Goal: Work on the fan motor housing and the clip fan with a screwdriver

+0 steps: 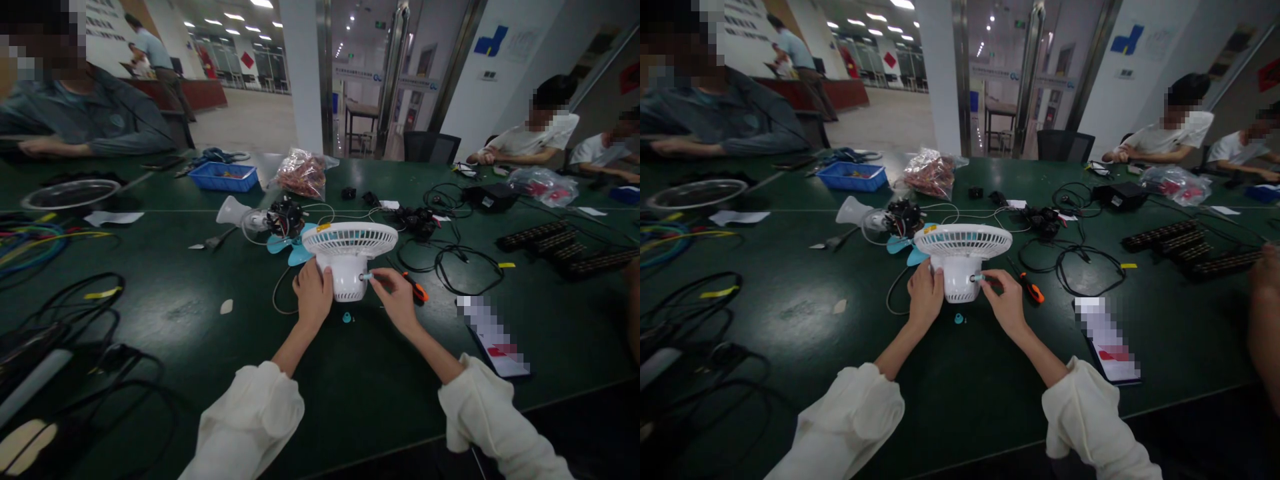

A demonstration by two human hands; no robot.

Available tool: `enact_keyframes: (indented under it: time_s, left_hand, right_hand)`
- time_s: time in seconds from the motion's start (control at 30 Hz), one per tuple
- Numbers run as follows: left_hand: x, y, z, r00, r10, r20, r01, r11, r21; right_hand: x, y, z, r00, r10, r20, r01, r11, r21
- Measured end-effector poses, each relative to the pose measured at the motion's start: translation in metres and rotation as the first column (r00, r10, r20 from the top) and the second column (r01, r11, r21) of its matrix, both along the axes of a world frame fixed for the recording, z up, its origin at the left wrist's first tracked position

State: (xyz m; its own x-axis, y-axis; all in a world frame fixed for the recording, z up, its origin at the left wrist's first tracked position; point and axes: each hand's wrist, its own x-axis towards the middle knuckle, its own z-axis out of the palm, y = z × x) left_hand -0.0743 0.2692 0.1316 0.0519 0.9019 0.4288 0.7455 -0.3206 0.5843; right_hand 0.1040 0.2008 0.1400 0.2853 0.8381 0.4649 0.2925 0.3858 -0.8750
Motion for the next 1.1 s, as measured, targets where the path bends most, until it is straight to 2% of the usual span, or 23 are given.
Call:
enact_keyframes:
  time_s: [0.33, 0.83, 1.1]
  left_hand:
    - [-0.0013, -0.0004, 0.0002, 0.999, 0.000, -0.034, 0.000, 1.000, 0.004]
    - [0.0022, -0.0001, 0.0001, 0.998, 0.029, -0.055, -0.027, 0.999, 0.027]
    - [0.0019, -0.0021, 0.0011, 0.999, 0.029, -0.044, -0.027, 0.999, 0.045]
  right_hand:
    - [-0.0007, -0.0050, 0.0047, 0.988, -0.055, 0.144, 0.049, 0.998, 0.042]
    - [-0.0015, -0.0008, 0.0027, 0.996, -0.026, 0.081, 0.028, 0.999, -0.026]
    - [0.0001, -0.0031, 0.0097, 0.988, -0.014, 0.155, 0.016, 1.000, -0.007]
